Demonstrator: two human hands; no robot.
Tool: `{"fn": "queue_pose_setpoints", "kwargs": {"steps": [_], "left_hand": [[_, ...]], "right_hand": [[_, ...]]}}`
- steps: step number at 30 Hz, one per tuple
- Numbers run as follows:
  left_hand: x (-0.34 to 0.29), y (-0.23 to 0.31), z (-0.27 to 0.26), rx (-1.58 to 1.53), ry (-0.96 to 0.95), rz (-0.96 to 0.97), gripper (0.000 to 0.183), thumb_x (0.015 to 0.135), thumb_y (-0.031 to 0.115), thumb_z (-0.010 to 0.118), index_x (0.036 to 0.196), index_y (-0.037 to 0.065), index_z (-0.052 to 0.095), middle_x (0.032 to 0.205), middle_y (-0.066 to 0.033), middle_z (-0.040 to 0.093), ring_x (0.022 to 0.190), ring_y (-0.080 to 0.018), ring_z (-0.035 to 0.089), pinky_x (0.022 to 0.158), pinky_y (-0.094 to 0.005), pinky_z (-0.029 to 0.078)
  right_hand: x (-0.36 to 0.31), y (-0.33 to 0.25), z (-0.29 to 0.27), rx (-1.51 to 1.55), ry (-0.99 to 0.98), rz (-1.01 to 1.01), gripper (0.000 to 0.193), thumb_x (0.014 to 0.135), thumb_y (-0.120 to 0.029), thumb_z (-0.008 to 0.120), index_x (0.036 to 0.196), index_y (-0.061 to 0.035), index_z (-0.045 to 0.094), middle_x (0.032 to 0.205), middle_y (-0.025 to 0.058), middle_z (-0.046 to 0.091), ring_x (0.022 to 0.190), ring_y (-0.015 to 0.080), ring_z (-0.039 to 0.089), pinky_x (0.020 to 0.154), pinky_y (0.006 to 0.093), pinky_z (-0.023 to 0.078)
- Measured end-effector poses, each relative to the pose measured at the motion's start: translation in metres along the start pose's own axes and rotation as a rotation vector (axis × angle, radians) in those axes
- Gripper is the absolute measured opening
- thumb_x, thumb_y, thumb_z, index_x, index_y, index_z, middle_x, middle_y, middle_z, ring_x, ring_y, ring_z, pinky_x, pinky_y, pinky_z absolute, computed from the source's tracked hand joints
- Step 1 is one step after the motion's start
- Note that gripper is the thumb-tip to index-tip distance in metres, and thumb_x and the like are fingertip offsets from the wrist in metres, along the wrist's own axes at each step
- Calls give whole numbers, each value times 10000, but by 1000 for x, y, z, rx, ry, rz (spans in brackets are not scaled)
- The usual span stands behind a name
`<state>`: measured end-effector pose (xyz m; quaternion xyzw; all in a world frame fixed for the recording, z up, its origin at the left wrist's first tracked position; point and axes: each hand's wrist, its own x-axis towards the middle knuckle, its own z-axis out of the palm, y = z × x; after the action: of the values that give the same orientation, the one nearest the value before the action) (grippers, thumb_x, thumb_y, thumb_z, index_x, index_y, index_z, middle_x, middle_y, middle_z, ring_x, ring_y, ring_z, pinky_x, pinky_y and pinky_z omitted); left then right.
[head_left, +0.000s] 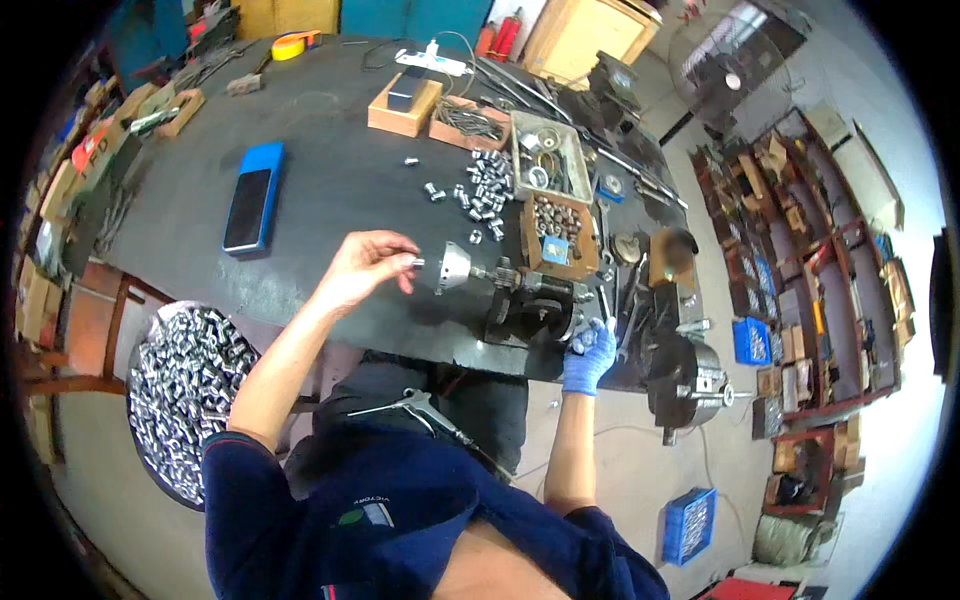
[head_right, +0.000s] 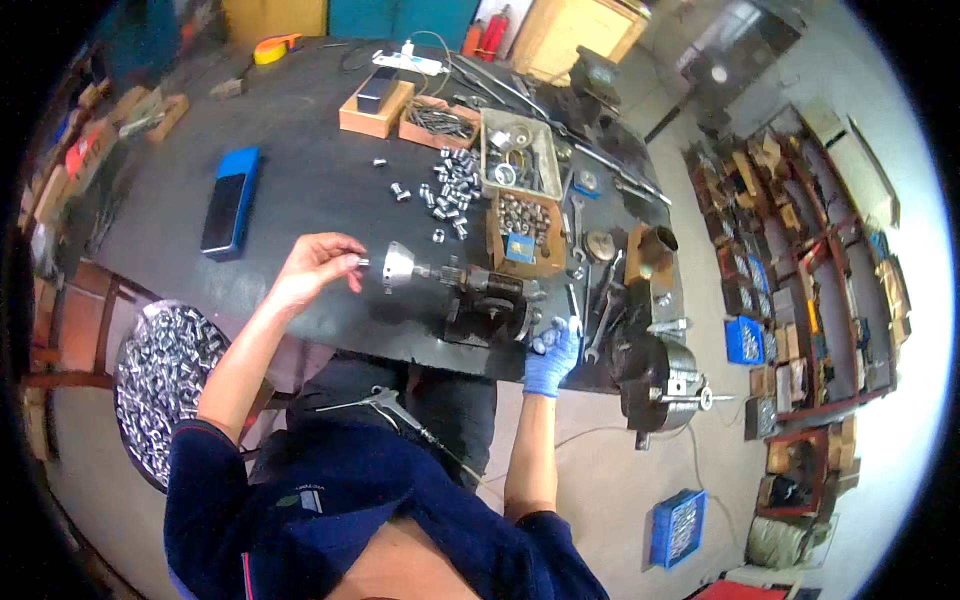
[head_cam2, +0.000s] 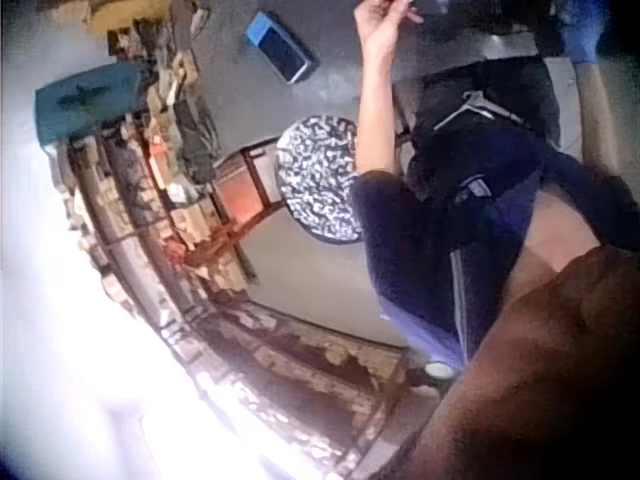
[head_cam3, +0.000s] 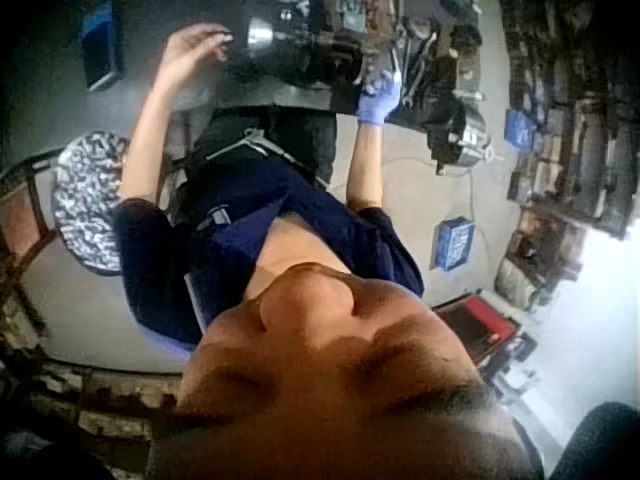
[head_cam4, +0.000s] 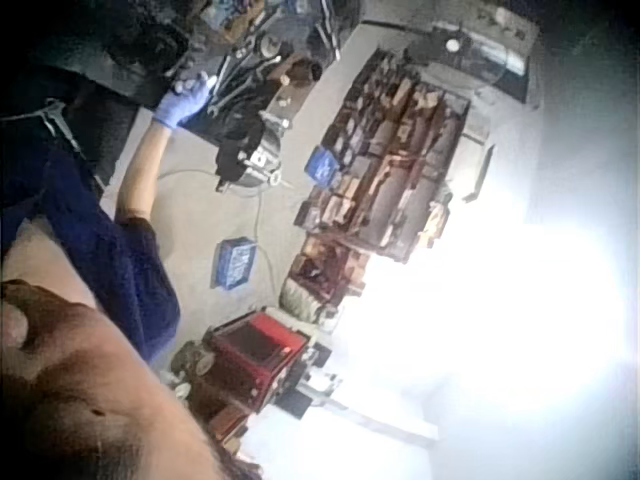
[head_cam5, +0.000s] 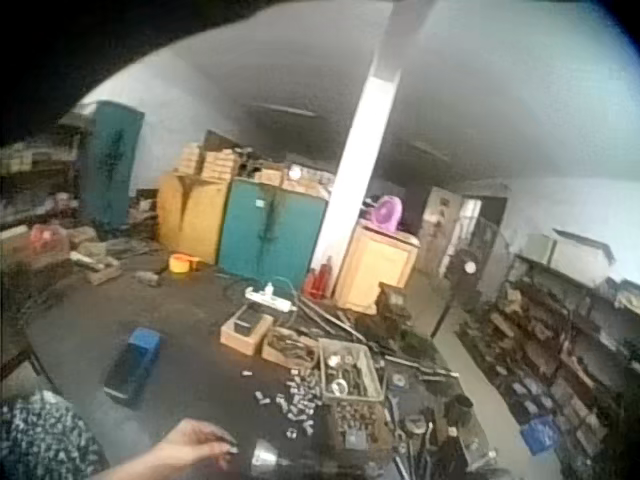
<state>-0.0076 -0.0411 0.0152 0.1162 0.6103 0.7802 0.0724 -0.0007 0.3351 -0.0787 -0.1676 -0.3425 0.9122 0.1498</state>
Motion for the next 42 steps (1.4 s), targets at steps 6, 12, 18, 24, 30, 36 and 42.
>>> {"fn": "queue_pose_setpoints", "kwargs": {"steps": [6,12,18,24,30,36,42], "left_hand": [[8,-8,8,39,-22,75,160,804,-2,581,939,-89,578,761,-101,617,620,-145,604,599,-256,488],[12,-5,6,90,-85,78,168,787,-36,584,947,-86,576,773,-106,621,623,-134,605,591,-243,484],[15,-4,3,120,-119,61,174,776,-31,601,942,-76,575,753,-92,612,619,-132,600,579,-244,483],[14,-1,3,121,-127,26,172,783,-22,602,944,-74,571,738,-101,605,618,-147,600,590,-257,491],[14,-4,2,-9,-100,-42,179,820,58,589,926,-85,577,701,-114,605,567,-158,599,537,-261,488],[14,3,7,0,-79,-96,202,837,106,579,917,-79,580,682,-111,601,550,-159,596,529,-249,480],[15,-4,4,26,-135,41,190,768,-5,616,943,-54,559,757,-98,604,663,-163,610,650,-262,492]], "right_hand": [[4,4,5,-10,19,-21,329,894,-318,496,732,-36,548,449,-22,364,350,73,325,298,206,257],[-9,-4,14,-158,-40,-88,306,865,-337,550,764,-47,547,476,-24,415,368,67,352,321,201,262],[-22,-27,22,-202,-180,-51,378,894,-366,479,766,-23,573,449,-2,423,346,80,344,307,206,268],[-28,-42,38,-192,-248,-11,397,896,-385,469,770,-22,569,439,-5,418,343,70,345,302,204,276],[-17,-40,35,-164,-296,0,365,882,-338,519,796,12,574,469,14,457,344,78,358,297,194,274],[-18,-35,30,-256,-198,-10,298,865,-303,561,770,-21,570,490,16,487,357,75,401,292,197,288],[-23,-49,47,-245,-304,-49,365,871,-350,536,776,-1,580,466,7,457,344,65,361,300,192,270]]}}
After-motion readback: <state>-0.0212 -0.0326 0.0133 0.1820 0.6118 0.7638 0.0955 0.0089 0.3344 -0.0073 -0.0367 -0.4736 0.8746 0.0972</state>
